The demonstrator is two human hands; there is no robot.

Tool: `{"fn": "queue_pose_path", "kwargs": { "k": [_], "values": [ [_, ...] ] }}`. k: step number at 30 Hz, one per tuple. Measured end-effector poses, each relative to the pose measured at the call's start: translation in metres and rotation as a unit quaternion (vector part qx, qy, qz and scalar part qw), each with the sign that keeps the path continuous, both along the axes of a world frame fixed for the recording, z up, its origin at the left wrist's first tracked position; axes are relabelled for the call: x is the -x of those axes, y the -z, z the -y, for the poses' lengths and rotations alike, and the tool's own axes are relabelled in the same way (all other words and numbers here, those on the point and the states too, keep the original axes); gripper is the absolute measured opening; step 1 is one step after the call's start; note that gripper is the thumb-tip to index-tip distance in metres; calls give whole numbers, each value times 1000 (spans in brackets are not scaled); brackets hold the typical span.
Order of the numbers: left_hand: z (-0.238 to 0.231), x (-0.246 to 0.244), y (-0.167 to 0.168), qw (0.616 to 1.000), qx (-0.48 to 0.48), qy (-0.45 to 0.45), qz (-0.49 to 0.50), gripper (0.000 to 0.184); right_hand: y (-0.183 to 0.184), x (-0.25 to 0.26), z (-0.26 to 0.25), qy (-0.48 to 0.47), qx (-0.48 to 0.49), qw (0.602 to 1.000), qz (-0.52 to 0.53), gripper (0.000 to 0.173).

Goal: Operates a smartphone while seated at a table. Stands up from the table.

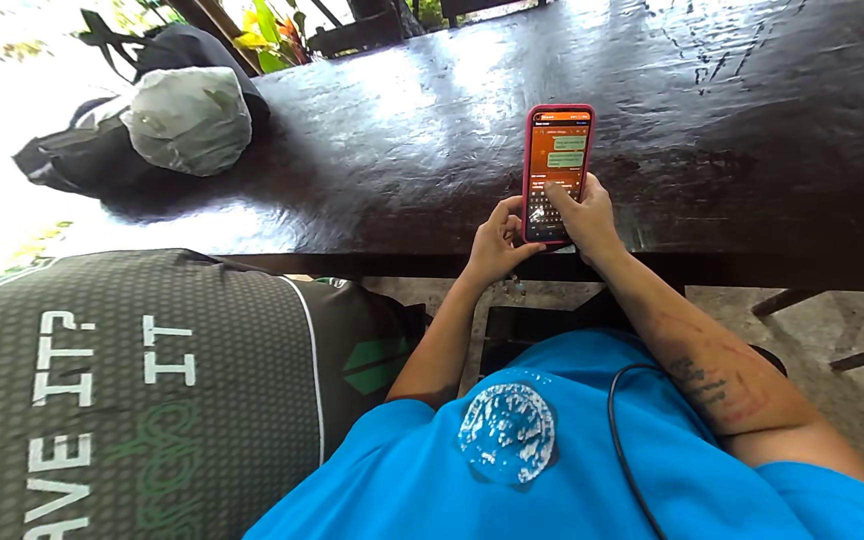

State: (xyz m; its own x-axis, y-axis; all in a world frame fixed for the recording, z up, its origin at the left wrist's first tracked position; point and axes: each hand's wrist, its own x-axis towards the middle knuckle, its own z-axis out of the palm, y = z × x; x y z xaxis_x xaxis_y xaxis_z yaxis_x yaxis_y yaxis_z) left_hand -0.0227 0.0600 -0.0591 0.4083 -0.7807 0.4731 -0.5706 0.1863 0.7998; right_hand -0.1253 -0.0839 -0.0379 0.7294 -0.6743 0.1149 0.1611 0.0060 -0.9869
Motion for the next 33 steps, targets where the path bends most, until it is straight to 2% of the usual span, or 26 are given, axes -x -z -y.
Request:
{"fn": "queue_pose_path", "kwargs": {
  "k": [10,12,15,18,20,27,33],
  "values": [
    [0,1,-2,1000,-10,-6,2,75,-2,5,2,-20,-32,999,25,39],
    [0,1,-2,1000,-11,-7,3,75,-1,8,5,-47,-48,997,42,38],
    [0,-1,-1,1000,-16,-10,0,75,4,16,17,-143,-71,984,83,36],
    [-1,-1,-1,1000,-24,-12,1,75,8,25,29,-235,-77,962,117,53],
    [0,-2,-1,999,-32,-14,1,76,11,27,33,-262,-73,953,132,60],
    [-1,-2,-2,999,-30,-9,-15,77,13,27,35,-275,-58,951,129,66],
    [0,-2,-2,999,-35,-16,-1,75,13,27,34,-269,-45,954,122,65]
  ]
}}
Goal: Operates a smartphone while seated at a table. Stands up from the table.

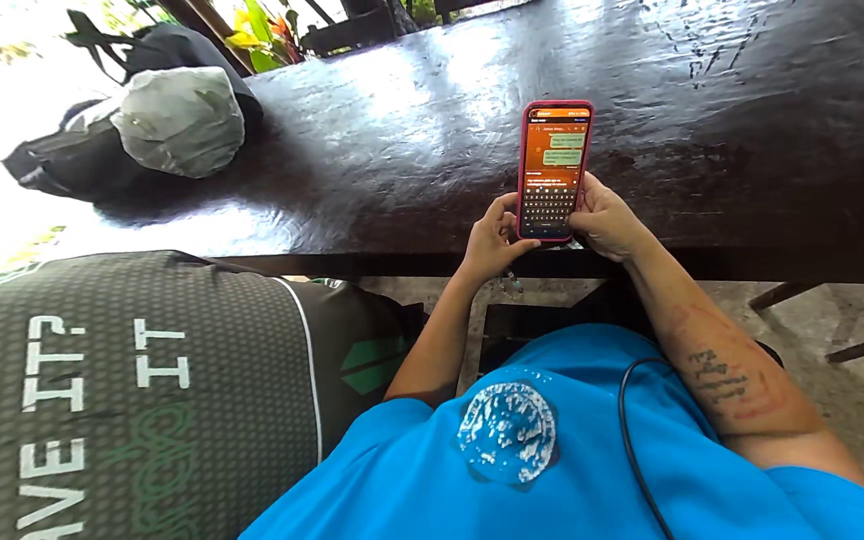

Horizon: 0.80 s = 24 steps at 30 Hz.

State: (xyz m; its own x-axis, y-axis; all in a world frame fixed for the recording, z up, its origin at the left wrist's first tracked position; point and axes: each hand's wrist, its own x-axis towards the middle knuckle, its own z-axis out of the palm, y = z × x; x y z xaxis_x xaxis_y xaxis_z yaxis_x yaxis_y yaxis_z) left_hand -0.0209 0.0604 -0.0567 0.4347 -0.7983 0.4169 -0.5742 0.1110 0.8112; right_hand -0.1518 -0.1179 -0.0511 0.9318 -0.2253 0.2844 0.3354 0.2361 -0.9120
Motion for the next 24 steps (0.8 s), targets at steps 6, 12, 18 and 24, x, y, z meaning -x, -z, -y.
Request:
{"fn": "queue_pose_path", "kwargs": {
  "k": [6,12,18,24],
  "values": [
    [0,0,0,1000,-6,-10,15,75,0,0,0,1,-1,1000,9,65],
    [0,0,0,1000,-4,-7,14,76,1,-1,0,2,-3,1000,9,67],
    [0,0,0,1000,-1,-2,4,75,0,-1,-1,8,-2,1000,5,67],
    [0,0,0,1000,-1,-3,3,76,0,0,-1,8,0,1000,7,68]
  ]
}}
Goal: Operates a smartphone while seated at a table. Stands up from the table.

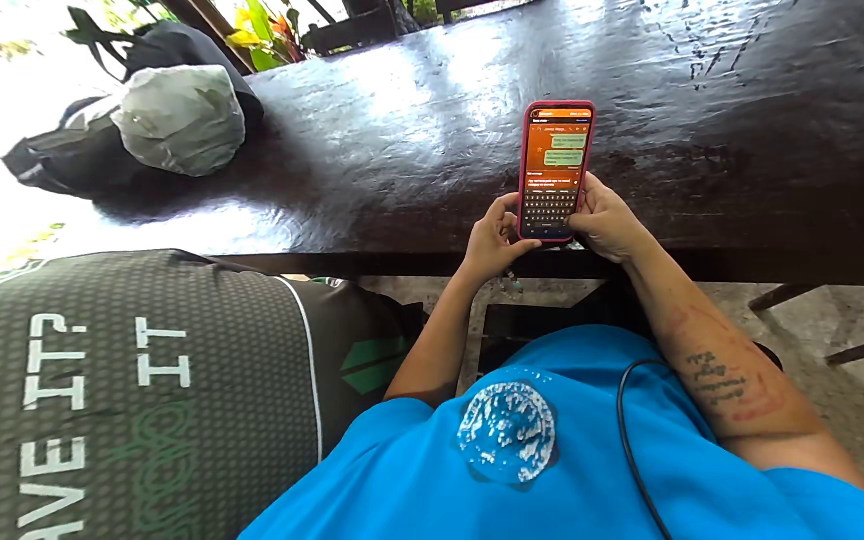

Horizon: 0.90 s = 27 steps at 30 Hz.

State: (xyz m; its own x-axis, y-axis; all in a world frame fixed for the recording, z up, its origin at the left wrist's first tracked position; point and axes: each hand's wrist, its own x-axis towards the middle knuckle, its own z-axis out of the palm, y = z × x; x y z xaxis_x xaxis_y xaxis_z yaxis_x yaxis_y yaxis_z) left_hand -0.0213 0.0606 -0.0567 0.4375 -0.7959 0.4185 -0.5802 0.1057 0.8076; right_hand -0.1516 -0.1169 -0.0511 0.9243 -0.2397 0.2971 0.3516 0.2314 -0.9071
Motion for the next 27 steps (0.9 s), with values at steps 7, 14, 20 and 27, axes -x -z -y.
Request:
{"fn": "queue_pose_path", "kwargs": {
  "k": [7,14,20,27],
  "values": [
    [0,0,0,1000,8,4,1,74,0,-1,0,6,5,1000,0,69],
    [1,-1,1,1000,7,3,4,75,1,-1,0,1,-2,1000,4,69],
    [1,0,0,1000,6,0,1,75,0,0,0,2,-1,1000,0,69],
    [1,0,1,1000,8,5,-5,75,0,1,-1,2,-6,1000,1,68]
  ]
}}
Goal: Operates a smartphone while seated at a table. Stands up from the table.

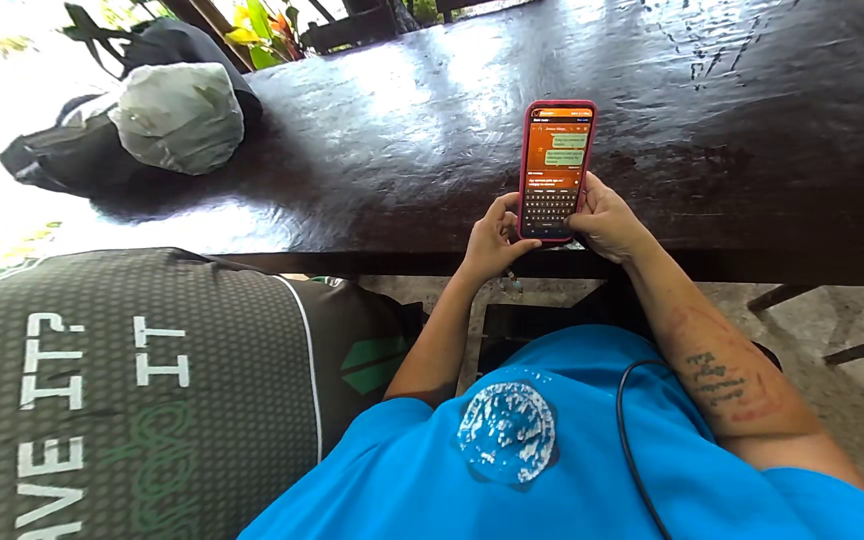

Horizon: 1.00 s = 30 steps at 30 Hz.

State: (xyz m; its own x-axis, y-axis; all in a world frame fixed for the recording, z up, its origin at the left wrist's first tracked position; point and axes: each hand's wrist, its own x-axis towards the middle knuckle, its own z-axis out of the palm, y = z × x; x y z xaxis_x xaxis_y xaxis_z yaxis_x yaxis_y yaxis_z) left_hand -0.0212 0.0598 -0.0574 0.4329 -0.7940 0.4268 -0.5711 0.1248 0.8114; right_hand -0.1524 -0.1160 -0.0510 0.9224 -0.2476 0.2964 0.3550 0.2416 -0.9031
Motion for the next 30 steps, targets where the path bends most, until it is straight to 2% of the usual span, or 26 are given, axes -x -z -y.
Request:
{"fn": "queue_pose_path", "kwargs": {
  "k": [10,15,17,30],
  "values": [
    [0,-2,1,1000,-3,-5,11,75,1,0,1,0,-2,1000,-3,66],
    [0,-2,2,1000,-6,-6,20,75,-6,0,-3,15,-49,998,-30,42],
    [0,-3,1,1000,-5,-4,17,76,-7,-1,-4,25,-60,997,-42,37],
    [-1,-3,3,1000,3,2,13,75,-9,0,-7,52,-87,994,-45,36]
  ]
}}
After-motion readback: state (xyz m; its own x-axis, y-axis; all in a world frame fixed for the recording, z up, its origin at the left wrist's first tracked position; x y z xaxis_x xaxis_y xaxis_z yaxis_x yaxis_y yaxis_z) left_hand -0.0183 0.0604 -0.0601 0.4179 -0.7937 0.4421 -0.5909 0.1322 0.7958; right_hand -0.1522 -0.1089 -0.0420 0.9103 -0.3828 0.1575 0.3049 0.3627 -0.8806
